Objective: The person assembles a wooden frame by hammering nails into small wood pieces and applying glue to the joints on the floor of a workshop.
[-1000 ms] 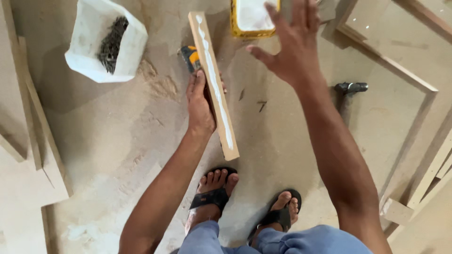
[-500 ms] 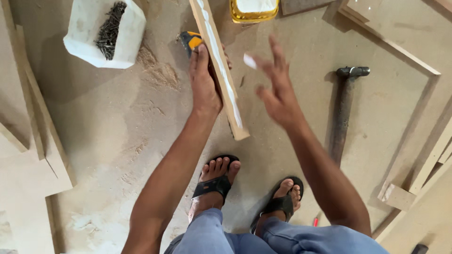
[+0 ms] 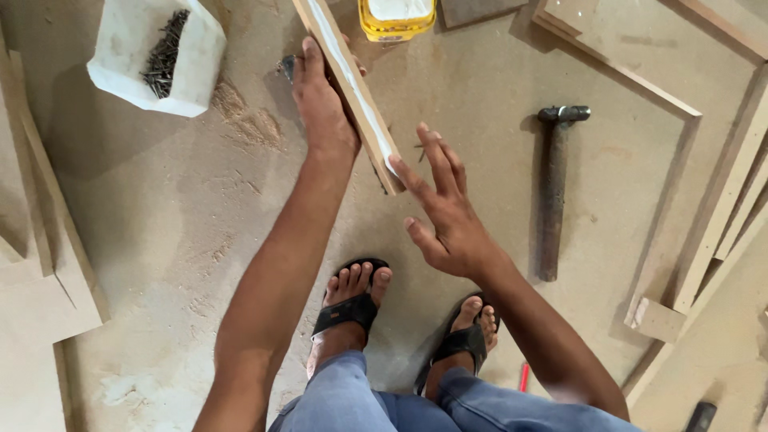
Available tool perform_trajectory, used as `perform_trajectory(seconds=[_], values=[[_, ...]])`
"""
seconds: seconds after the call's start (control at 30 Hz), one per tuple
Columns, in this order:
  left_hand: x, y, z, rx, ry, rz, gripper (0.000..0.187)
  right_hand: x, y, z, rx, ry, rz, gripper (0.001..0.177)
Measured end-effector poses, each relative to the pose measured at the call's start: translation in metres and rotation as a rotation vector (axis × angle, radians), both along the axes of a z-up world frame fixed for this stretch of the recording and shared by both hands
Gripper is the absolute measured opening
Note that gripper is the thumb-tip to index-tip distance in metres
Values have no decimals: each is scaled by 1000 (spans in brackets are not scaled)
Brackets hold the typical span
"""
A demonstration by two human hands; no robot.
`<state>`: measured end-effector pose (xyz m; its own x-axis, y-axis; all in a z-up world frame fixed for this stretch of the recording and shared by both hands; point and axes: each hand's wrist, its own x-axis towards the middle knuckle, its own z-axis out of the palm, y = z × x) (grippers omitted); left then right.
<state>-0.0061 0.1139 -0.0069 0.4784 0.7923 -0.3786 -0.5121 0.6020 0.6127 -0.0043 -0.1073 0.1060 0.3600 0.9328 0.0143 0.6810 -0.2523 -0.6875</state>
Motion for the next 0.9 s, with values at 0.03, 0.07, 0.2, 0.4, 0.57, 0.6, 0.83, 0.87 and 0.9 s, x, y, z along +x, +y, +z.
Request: perform_trajectory(seconds=[0.03, 0.07, 0.2, 0.4, 0.57, 0.6, 0.83, 0.87, 0.9], values=[[1, 2, 0, 11, 16, 6, 40, 0, -4, 3, -14, -38, 6, 79], [1, 3, -1, -1, -2, 12, 39, 0, -7, 6, -28, -77, 12, 81], [1, 5, -11, 2, -37, 5, 39, -1, -22, 14, -31, -265, 85, 76], [0, 9, 7, 205, -80, -47, 31, 22, -77, 10, 134, -109, -69, 71], [18, -16, 50, 226, -10, -268, 32, 115, -175, -68, 279, 487, -817, 71], [33, -28, 59, 356, -25, -325, 33, 142, -196, -85, 346, 615, -973, 69], [59, -97, 74, 363, -23, -520, 36, 315, -225, -153, 230, 547, -1311, 90], [57, -97, 74, 372, -2, -528, 35, 327, -222, -153, 210, 512, -1346, 90], [52, -96, 74, 378, 24, -528, 35, 338, -219, -152, 183, 480, -1375, 89]])
